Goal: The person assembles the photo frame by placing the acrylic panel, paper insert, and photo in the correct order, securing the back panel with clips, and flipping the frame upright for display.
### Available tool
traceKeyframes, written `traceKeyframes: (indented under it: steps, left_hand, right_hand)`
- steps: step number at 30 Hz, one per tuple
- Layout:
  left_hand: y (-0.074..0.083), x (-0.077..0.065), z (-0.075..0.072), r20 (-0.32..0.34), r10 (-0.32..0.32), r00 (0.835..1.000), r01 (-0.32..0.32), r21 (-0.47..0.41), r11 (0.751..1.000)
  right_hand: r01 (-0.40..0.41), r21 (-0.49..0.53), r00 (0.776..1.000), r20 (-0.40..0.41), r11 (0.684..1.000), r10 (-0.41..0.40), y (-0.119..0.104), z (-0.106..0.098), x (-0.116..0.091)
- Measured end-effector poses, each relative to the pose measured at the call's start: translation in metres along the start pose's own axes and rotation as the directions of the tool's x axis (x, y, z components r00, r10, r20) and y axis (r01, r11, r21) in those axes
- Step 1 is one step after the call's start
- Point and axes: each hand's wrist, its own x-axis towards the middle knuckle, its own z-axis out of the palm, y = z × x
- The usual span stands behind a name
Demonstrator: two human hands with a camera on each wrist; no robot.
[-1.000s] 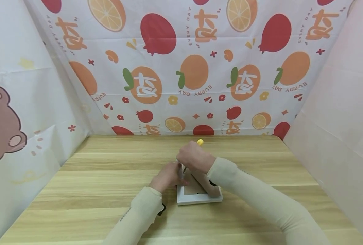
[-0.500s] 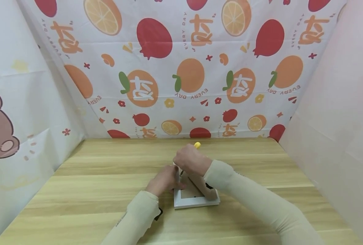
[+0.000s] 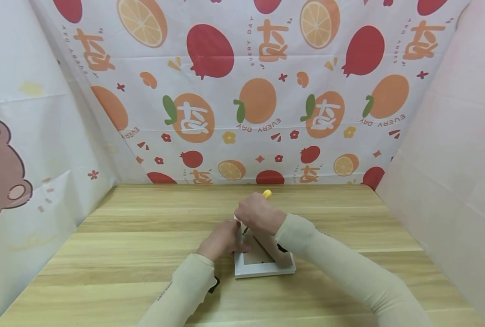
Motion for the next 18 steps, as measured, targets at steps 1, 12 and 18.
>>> traceKeyframes:
  steps: [1, 12, 18]
  left_hand:
    - [0.0004, 0.0004, -0.0001, 0.003, 0.000, 1.000, 0.000, -0.003, 1.000]
    - [0.0000, 0.0004, 0.0008, 0.007, -0.009, 1.000, 0.009, 0.017, 1.000]
    - [0.0015, 0.0008, -0.0013, 0.005, -0.011, 1.000, 0.011, -0.023, 1.000]
  right_hand:
    - [0.000, 0.000, 1.000, 0.000, 1.000, 0.000, 0.0002, 0.0001, -0.0002]
    - [-0.009, 0.005, 1.000, 0.017, 1.000, 0.009, -0.0021, 0.0009, 0.0016]
    - [-0.005, -0.017, 1.000, 0.030, 1.000, 0.005, -0.0015, 0.0038, 0.0035]
